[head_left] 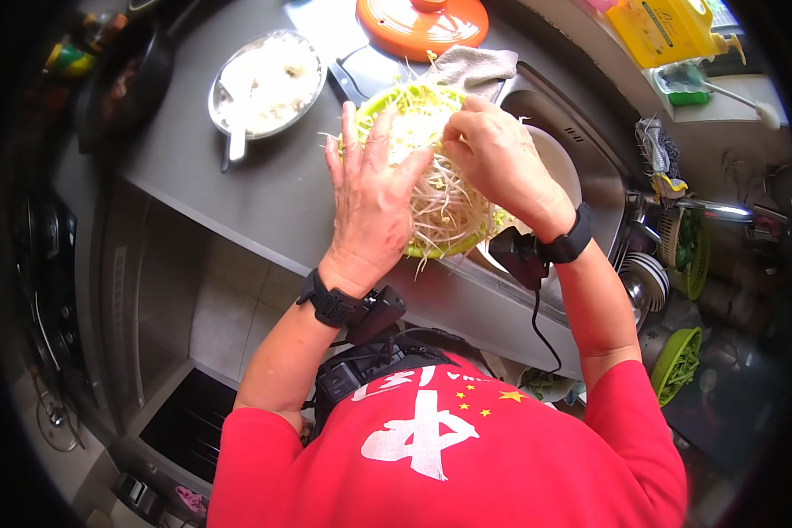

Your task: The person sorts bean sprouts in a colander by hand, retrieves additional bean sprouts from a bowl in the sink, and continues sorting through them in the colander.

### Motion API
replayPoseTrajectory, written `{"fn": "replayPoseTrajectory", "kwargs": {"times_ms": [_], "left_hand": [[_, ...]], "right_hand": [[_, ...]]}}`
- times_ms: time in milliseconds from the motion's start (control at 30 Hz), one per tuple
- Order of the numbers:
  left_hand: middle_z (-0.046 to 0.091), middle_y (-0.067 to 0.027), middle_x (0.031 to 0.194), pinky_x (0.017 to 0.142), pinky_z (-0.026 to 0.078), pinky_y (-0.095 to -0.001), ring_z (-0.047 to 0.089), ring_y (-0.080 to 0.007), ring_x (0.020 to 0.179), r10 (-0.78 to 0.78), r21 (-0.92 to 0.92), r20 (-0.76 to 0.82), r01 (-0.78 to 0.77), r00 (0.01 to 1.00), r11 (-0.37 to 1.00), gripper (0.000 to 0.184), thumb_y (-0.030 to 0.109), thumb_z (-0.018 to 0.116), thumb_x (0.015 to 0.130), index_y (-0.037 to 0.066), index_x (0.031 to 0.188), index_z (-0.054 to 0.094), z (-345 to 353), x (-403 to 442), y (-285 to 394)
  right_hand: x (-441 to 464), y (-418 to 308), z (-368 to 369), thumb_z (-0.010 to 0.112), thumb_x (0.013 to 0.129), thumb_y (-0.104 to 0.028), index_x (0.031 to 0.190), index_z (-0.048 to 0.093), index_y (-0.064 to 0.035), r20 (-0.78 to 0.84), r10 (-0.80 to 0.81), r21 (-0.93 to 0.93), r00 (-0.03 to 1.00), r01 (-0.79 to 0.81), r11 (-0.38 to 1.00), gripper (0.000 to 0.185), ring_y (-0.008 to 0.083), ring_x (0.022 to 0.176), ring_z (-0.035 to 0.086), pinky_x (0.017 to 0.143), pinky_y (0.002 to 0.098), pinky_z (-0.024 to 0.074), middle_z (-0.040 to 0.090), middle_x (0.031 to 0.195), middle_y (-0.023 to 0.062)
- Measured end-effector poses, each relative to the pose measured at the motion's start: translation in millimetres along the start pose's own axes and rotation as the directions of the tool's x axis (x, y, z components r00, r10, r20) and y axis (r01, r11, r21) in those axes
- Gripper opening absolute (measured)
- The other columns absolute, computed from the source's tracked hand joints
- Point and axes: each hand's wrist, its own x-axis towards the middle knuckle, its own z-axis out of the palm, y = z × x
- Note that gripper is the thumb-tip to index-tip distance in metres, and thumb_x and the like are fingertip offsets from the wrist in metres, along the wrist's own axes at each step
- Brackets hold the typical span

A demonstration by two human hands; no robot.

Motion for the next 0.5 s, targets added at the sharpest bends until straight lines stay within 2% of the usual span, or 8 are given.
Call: {"fn": "replayPoseTrajectory", "kwargs": {"times_ms": [100,133,167,267,367,500], "left_hand": [[0.042,-0.0181,0.148,0.115,0.015,-0.0658,0.021,-0.0499,0.145,-0.002,0.001,-0.004,0.002,1.0,1.0,0.041,-0.004,0.05,0.082,0.014,0.113,0.071,1,0,-1],[0.042,-0.0179,0.148,0.115,0.015,-0.0657,0.021,-0.0499,0.145,-0.004,0.002,-0.005,0.004,1.0,1.0,0.041,-0.004,0.05,0.082,0.014,0.112,0.071,0,1,-1],[0.042,-0.0178,0.148,0.115,0.015,-0.0657,0.021,-0.05,0.145,-0.006,0.001,-0.004,0.006,1.0,1.0,0.041,-0.005,0.05,0.082,0.014,0.112,0.071,0,1,-1],[0.043,-0.0174,0.147,0.115,0.016,-0.0652,0.021,-0.05,0.145,-0.005,-0.009,0.012,0.005,1.0,1.0,0.043,-0.007,0.049,0.08,0.015,0.111,0.07,-2,2,-1],[0.043,-0.0162,0.149,0.115,0.016,-0.0642,0.021,-0.0501,0.145,-0.003,-0.02,0.025,0.004,1.0,1.0,0.048,-0.01,0.048,0.078,0.016,0.113,0.07,-2,2,-1],[0.042,-0.0149,0.15,0.117,0.016,-0.062,0.02,-0.0503,0.145,-0.005,-0.004,0.045,0.005,0.999,1.0,0.054,-0.011,0.048,0.078,0.017,0.119,0.069,-2,3,0]], "right_hand": [[-3,0,-14,0.066,0.083,-0.008,0.086,0.067,0.0014,0.009,0.102,0.229,0.995,-0.102,0.968,0.01,0.031,0.078,0.063,0.071,0.0397,0.05,0.063,0.085,0.0159],[-5,3,-20,0.069,0.086,-0.011,0.088,0.066,0.0017,0.068,0.206,0.36,0.976,-0.217,0.907,0.013,0.0222,0.072,0.06,0.069,0.0347,0.0488,0.061,0.082,0.013],[-10,9,-22,0.069,0.089,-0.011,0.09,0.065,0.0017,0.064,0.227,0.476,0.972,-0.23,0.849,0.013,0.0128,0.073,0.057,0.068,0.0288,0.0483,0.061,0.081,0.0071],[-33,20,-32,0.064,0.096,-0.01,0.097,0.063,0.002,-0.053,0.314,0.782,0.948,-0.156,0.603,0.012,0.0077,0.08,0.059,0.074,0.0229,0.0486,0.064,0.085,0.0016],[-72,30,-51,0.067,0.094,-0.008,0.096,0.064,0.0026,-0.016,0.433,0.892,0.901,-0.183,0.414,0.011,0.0108,0.077,0.062,0.072,0.0244,0.0491,0.066,0.086,0.005],[-151,64,-50,0.071,0.089,-0.007,0.092,0.066,0.0012,0.165,0.604,0.812,0.779,-0.455,0.366,0.01,0.0108,0.073,0.063,0.068,0.0243,0.0497,0.068,0.08,0.0044]]}}
